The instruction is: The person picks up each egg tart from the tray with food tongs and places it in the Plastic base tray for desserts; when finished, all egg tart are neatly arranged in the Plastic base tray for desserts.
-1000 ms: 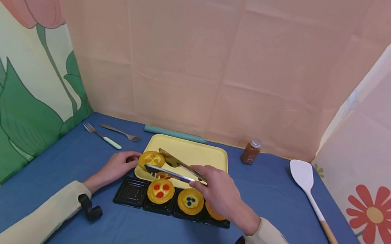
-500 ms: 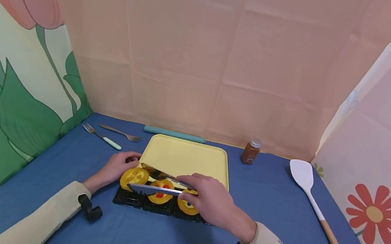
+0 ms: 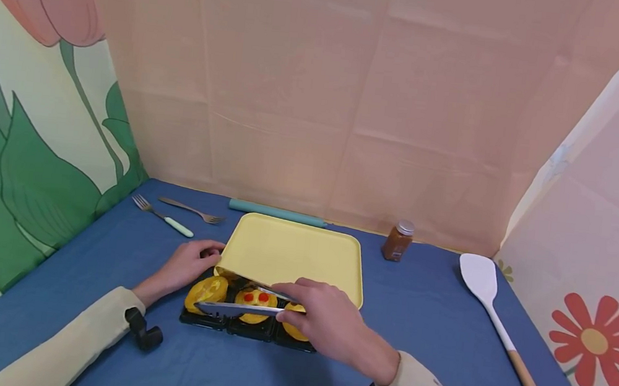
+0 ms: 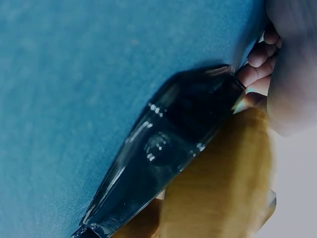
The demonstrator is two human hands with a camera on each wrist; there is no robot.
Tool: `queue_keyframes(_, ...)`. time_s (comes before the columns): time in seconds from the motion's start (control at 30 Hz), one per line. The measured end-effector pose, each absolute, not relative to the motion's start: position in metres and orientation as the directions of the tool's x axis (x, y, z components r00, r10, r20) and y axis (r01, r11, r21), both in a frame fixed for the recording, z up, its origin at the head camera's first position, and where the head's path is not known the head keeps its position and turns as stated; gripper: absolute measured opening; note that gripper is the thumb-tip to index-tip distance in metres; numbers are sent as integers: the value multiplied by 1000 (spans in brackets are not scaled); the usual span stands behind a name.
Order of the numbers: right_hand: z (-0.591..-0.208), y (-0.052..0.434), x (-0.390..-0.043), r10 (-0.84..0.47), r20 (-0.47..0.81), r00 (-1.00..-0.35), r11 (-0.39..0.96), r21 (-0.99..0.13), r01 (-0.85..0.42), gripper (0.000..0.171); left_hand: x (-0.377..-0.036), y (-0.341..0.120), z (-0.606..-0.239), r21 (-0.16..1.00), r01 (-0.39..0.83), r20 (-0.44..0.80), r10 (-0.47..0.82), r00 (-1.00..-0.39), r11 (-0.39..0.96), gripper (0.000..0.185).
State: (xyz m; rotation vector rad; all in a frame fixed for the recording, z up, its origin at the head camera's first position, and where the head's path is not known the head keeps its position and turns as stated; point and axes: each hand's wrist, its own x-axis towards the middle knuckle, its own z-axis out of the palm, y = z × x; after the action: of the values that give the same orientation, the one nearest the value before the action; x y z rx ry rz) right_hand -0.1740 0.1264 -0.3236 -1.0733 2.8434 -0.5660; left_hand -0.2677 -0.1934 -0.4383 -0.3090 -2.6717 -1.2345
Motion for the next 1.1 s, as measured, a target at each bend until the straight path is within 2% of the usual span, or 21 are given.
queue_keyframes(0.2, -323, 127, -173, -650, 86, -755, 693, -341, -635, 45, -268, -194, -439, 722, 271, 258, 116, -959, 636, 34)
queue_keyframes(0.67, -319, 141, -169, -602, 109, -791, 709, -382, -592, 45, -267, -194, -438, 721, 266, 252, 115, -961, 640, 35)
queue_keyframes(0.83, -319, 155, -167, -552, 145, -821, 716, -422, -556, 46, -266, -193, -438, 726, 266, 252, 114, -961, 634, 35)
queue_keyframes(1.1, -318, 189, -161, -422, 122, -898, 709, -573, -411, 45, -265, -193, -436, 726, 261, 250, 110, -962, 636, 35)
